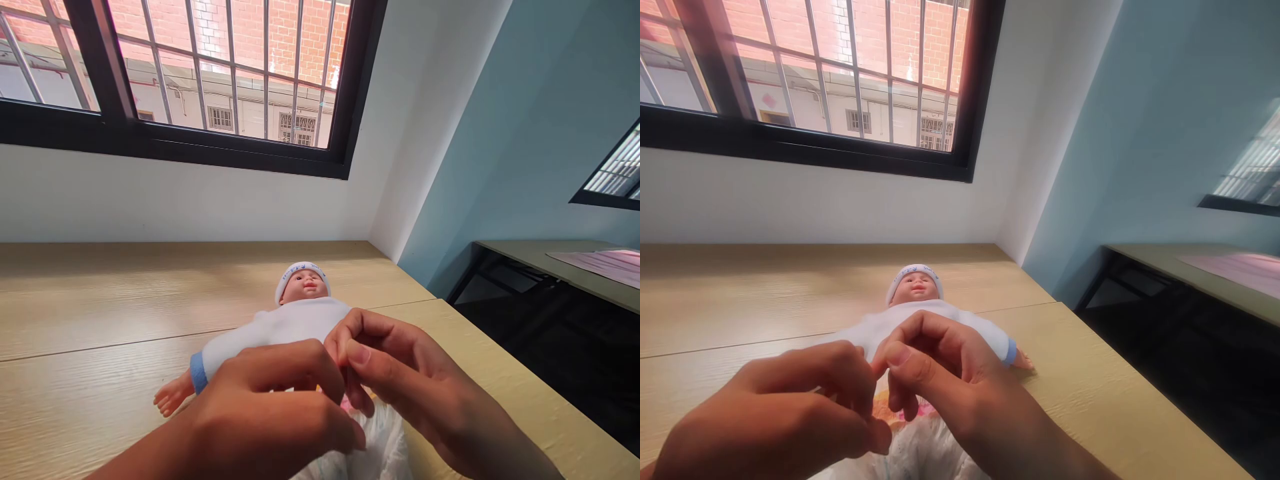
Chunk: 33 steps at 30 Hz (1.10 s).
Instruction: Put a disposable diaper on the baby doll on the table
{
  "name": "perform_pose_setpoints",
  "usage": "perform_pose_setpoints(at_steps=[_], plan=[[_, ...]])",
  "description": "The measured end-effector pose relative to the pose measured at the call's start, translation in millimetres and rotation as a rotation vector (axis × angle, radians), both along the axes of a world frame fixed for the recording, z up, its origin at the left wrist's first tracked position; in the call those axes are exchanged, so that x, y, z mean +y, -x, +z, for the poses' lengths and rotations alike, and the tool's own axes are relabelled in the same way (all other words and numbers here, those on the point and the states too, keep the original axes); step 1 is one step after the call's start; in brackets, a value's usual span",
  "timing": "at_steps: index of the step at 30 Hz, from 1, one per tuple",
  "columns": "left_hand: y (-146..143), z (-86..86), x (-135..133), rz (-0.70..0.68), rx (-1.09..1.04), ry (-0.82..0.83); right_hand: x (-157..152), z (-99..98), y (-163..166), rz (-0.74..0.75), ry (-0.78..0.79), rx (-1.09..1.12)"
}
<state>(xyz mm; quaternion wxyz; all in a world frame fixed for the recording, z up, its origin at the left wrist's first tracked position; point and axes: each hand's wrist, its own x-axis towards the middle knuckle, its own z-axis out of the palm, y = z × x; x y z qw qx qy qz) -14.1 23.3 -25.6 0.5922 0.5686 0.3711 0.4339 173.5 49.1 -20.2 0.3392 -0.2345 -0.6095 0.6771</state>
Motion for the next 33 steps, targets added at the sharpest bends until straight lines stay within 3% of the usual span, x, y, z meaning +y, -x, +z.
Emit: perform_pose_setpoints(at_steps=[9,16,26,33], plan=[[8,-10.6,-5,0.156,0.247,-0.452,4,0.9,3,-0.003,-0.025,0.021],[1,-3.7,-1,0.136,0.169,-0.446,11,-4.2,3,0.0,-0.023,0.039],[1,-12.1,1,0.114,0.233,-0.45,9,-1.6,3,-0.035,-0.008,0.038],[5,-16.1,-5,0.322,0.341,-0.684,10,1.2,0,-0.024,0.001,0.112]])
